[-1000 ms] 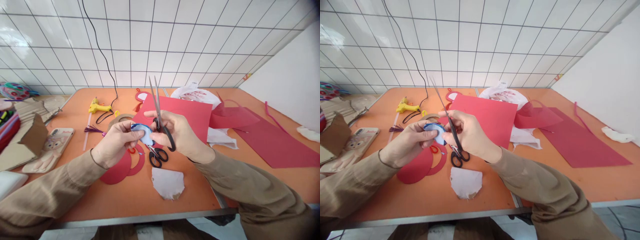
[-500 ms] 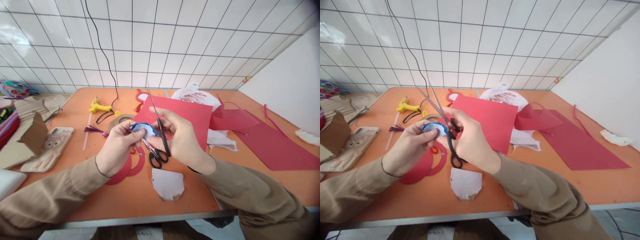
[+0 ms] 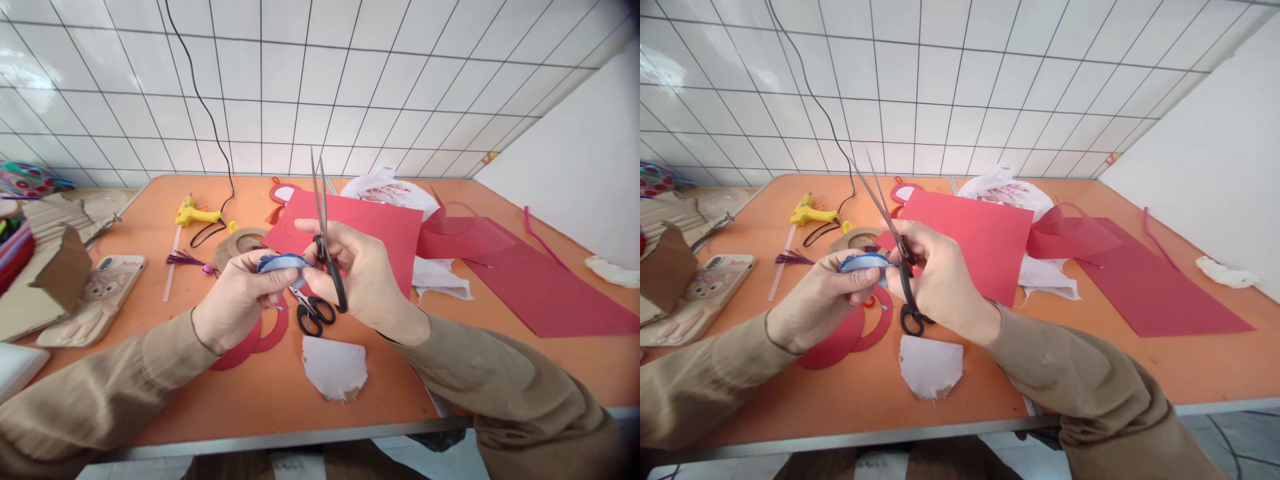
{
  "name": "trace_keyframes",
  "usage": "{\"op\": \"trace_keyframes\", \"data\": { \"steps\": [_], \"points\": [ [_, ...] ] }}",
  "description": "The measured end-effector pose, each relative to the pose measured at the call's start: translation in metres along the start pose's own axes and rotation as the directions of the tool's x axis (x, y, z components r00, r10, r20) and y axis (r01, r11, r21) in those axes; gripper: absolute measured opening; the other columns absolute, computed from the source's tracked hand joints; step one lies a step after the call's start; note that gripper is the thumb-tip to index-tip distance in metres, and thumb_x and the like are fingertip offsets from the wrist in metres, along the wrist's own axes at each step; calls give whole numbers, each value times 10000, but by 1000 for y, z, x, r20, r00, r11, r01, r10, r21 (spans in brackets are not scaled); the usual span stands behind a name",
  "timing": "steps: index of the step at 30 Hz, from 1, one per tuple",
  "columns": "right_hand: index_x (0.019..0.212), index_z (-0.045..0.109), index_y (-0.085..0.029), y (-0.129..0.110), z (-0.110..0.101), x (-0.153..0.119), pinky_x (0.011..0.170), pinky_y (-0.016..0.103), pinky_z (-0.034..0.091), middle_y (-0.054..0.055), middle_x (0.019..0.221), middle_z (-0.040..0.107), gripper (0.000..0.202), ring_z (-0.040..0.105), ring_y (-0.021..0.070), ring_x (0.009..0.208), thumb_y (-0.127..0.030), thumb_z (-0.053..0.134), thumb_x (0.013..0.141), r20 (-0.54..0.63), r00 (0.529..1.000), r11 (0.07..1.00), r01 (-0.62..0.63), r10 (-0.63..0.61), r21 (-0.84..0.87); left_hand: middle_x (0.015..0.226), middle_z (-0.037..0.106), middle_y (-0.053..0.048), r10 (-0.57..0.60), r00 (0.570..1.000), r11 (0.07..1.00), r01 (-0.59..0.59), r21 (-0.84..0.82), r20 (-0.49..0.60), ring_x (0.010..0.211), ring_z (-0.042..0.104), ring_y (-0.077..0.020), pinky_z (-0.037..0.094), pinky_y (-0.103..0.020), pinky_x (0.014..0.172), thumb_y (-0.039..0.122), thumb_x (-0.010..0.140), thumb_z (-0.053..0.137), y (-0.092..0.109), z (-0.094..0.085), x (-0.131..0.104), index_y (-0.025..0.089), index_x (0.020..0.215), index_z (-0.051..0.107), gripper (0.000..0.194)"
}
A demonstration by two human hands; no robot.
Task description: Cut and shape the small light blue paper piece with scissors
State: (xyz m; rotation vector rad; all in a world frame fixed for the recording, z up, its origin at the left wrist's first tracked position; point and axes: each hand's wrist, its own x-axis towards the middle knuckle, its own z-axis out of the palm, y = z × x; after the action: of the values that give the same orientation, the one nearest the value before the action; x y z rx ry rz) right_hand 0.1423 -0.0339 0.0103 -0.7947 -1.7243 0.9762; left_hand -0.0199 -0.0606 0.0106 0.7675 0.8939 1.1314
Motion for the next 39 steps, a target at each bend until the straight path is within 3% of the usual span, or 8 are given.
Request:
{"op": "trace_keyframes", "data": {
  "steps": [6, 9, 14, 16, 21, 24, 31, 39],
  "points": [
    [1048, 648, -230, -9, -7, 8, 617, 315, 535, -14, 709, 641, 390, 624, 167, 648, -94, 657, 683, 36, 986, 985, -165, 163, 57, 445, 459, 54, -17, 1000, 1000, 17, -14, 15, 436, 336, -30, 280, -160, 418, 210, 615, 851, -1, -4, 3, 134, 583, 671, 198],
    [1006, 653, -229, -15, -20, 13, 683, 331, 533, 8, 731, 656, 270, 632, 176, 703, -190, 691, 742, 51, 987, 985, -158, 155, 73, 453, 459, 51, -7, 999, 1000, 6, 3, 35, 443, 327, -34, 266, -167, 422, 216, 639, 834, -1, -6, 4, 135, 621, 699, 159],
    [1099, 648, -204, -11, -43, 19, 631, 340, 523, 35, 760, 642, 491, 623, 193, 685, -582, 705, 791, 328, 941, 993, -109, 87, 50, 479, 476, 46, 60, 997, 997, -58, 45, -56, 444, 342, -35, 270, -180, 441, 179, 629, 821, 1, -6, 5, 141, 590, 659, 171],
    [1138, 640, -207, -6, -43, 20, 705, 358, 537, 58, 851, 662, 516, 649, 211, 770, -573, 725, 783, 381, 923, 997, -68, 53, 26, 511, 504, 36, 98, 991, 994, -93, 54, -96, 453, 353, -37, 280, -187, 454, 169, 626, 811, 1, -7, 6, 140, 590, 655, 163],
    [1202, 557, -208, 2, -19, 12, 688, 350, 508, 59, 907, 675, 549, 609, 182, 739, -376, 795, 736, 213, 976, 999, -50, 51, -10, 455, 447, 48, 146, 983, 985, -134, 107, -111, 437, 308, -41, 223, -203, 439, 178, 659, 779, 0, -7, 5, 143, 593, 666, 135],
    [1170, 560, -190, 4, -6, 7, 727, 353, 517, 34, 870, 634, 522, 602, 175, 759, -292, 792, 714, 128, 991, 999, -39, 41, -19, 497, 525, 32, 154, 978, 984, -139, 111, -140, 444, 299, -34, 209, -202, 428, 169, 652, 778, 0, -6, 5, 133, 625, 705, 86],
    [1087, 619, -200, 11, 3, 5, 585, 288, 499, -24, 735, 587, 398, 576, 137, 643, -147, 667, 696, 31, 997, 997, -68, 67, 43, 690, 718, -24, 132, 984, 990, -126, 60, -120, 686, 601, -115, 472, -221, 690, 138, 608, 816, -4, -2, 4, 142, 653, 755, 76],
    [1027, 631, -201, 10, 6, 5, 504, 250, 481, -47, 678, 563, 376, 542, 104, 563, -113, 601, 663, -1, 992, 989, -126, 126, 73, 739, 734, -22, 62, 994, 997, -66, -34, -95, 753, 640, -137, 509, -255, 774, 160, 608, 839, -7, -3, 5, 156, 663, 746, 108]
  ]
}}
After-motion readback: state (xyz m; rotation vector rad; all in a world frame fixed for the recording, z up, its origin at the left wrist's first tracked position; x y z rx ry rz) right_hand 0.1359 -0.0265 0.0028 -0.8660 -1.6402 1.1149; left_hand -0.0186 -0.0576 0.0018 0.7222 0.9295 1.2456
